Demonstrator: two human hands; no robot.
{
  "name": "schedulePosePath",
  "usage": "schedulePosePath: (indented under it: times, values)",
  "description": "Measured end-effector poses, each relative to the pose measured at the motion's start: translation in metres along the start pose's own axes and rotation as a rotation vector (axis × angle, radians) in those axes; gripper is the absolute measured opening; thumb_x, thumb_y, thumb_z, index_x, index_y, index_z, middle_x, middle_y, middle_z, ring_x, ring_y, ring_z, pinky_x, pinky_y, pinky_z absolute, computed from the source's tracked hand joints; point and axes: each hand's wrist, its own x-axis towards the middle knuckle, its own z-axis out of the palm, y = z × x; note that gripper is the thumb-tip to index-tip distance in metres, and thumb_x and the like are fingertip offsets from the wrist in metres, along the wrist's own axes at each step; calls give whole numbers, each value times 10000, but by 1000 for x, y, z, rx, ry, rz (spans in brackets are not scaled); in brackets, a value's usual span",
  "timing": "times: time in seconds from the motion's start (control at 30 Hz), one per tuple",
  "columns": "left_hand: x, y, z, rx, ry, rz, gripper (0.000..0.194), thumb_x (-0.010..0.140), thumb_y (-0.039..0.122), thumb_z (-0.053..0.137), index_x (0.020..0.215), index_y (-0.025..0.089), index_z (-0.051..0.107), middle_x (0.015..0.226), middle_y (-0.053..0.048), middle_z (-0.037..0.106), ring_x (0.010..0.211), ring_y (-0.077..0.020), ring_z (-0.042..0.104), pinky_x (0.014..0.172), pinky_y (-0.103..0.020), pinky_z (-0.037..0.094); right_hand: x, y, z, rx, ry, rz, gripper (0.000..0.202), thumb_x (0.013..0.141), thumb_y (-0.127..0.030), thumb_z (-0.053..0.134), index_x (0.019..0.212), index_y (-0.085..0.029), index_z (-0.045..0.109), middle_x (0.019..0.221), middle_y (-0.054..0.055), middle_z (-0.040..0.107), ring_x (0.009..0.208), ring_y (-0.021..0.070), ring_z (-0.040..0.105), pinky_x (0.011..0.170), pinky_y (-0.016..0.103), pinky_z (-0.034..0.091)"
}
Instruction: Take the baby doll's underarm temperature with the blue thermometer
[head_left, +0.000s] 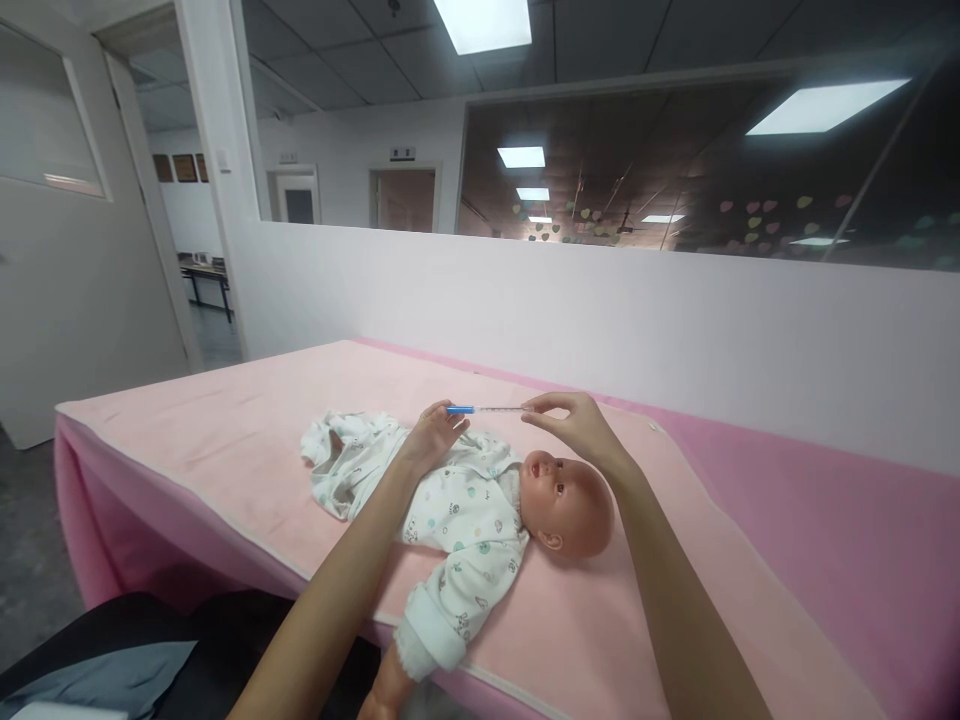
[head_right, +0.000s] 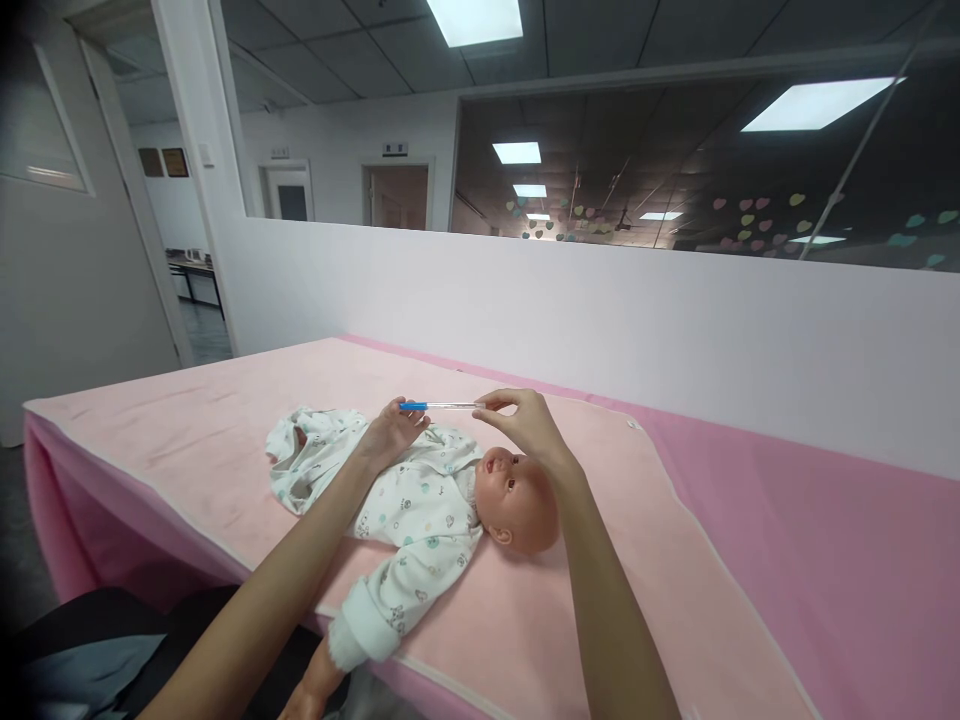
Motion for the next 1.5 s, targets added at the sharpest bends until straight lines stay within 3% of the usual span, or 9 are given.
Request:
schedulePosePath:
  times: [0.2, 0.43, 0.7, 0.97, 1.2, 1.33, 1.5]
  values:
    - [1, 1, 1, -36, 46, 12, 142, 593, 212, 765, 695, 207, 666, 672, 28, 672, 693, -129, 626, 748, -295, 451, -1, 2, 3, -133, -72, 4, 134, 729, -302, 600, 767, -202, 680, 866, 24, 690, 841, 179, 620, 751, 279, 454]
    - [0, 2, 1, -37, 82, 8, 133, 603, 214, 754, 675, 201, 643, 682, 36, 644, 701, -124, 610, 765, -302, 441, 3, 7, 19, -509, -140, -50, 109, 743, -259, 576, 712, -203, 665, 820, 36, 683, 790, 185, 607, 721, 280, 430]
    - [1, 3, 1, -41, 127, 9, 153, 600, 239, 753, 665, 203, 619, 682, 49, 634, 691, -114, 600, 755, -290, 442, 2, 10, 26, -517, -160, -98, 105, 743, -248, 583, 696, -212, 671, 784, 30, 683, 740, 181, 606, 706, 279, 423]
    - [3, 7, 2, -72, 185, 35, 73, 691, 255, 687, 679, 217, 626, 566, 62, 578, 575, -78, 562, 735, -278, 445, 5, 1, 18, -269, 5, -203, 118, 752, -316, 605, 741, -227, 682, 814, 25, 690, 785, 187, 614, 786, 319, 429]
    - [1, -5, 2, 204, 43, -38, 156, 567, 171, 767, 697, 159, 681, 605, -6, 654, 620, -115, 595, 729, -283, 446, 4, -5, 13, -135, 301, -204, 228, 806, -338, 525, 967, -223, 637, 925, 32, 667, 850, 180, 610, 787, 298, 447]
    - [-3, -11, 5, 399, -10, -149, 168, 519, 141, 781, 663, 126, 696, 610, -39, 674, 603, -140, 608, 702, -291, 445, 6, 0, 12, -192, 297, -192, 273, 833, -331, 472, 1053, -229, 596, 930, 35, 654, 854, 182, 603, 792, 304, 437]
    - [-6, -9, 11, 493, -14, -161, 182, 501, 143, 775, 667, 131, 701, 614, -42, 682, 590, -145, 610, 652, -270, 444, 6, 4, 10, -206, 248, -161, 289, 837, -343, 457, 1081, -243, 574, 924, 36, 651, 868, 195, 604, 772, 307, 440]
